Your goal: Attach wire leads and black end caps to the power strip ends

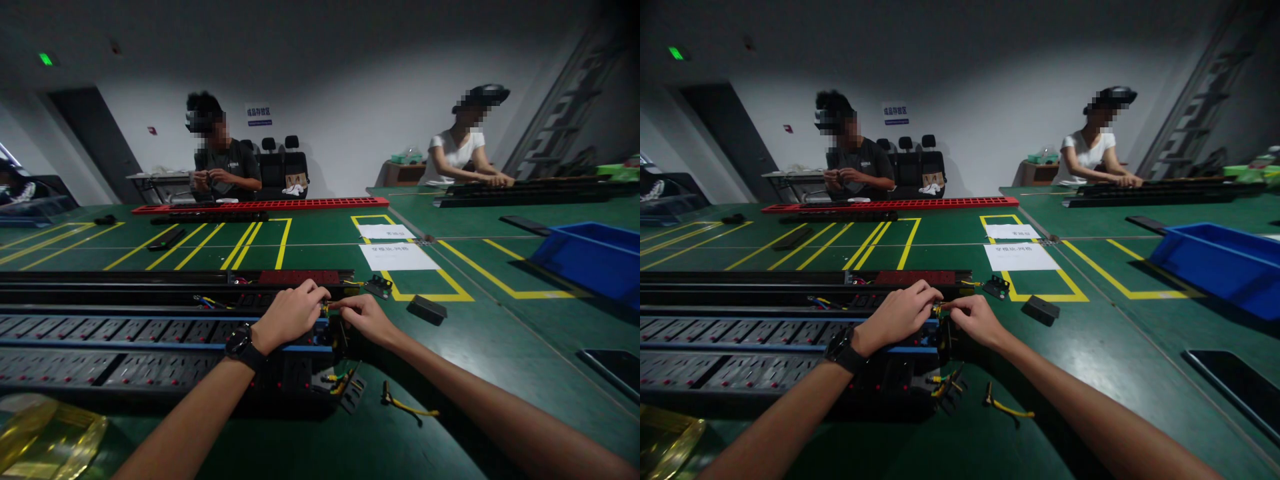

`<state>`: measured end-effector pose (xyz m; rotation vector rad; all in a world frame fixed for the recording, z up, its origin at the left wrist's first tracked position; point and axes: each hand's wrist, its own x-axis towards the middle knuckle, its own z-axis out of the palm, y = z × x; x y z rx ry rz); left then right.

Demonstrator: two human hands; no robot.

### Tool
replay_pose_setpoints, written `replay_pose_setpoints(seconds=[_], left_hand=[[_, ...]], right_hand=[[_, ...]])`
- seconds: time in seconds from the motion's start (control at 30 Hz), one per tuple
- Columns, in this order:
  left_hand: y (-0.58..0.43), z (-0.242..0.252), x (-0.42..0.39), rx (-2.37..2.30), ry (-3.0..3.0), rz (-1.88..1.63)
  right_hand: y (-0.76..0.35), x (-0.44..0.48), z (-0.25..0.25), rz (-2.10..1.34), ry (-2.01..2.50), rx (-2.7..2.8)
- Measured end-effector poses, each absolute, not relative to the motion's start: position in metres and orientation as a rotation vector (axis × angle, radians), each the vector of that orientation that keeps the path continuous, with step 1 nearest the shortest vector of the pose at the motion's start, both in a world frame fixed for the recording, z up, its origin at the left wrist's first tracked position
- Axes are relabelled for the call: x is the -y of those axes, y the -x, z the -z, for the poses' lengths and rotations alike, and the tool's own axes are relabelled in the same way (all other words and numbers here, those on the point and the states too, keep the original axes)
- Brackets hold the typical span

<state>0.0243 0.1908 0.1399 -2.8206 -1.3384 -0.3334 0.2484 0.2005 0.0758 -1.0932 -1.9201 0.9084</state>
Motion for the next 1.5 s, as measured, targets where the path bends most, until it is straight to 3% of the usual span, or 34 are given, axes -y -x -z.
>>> replay_pose_setpoints(seconds=[0.63, 1.5], left_hand=[[-0.0258, -0.1442, -0.1926, 1.397, 2.848, 0.402], [-0.0291, -0.1461, -0.1892, 1.248, 2.751, 0.082]], right_hand=[[-0.2513, -0.1974, -0.0756, -0.975, 1.005, 1.989], [-0.2514, -0.2055, -0.0739, -1.023, 1.052, 2.000]])
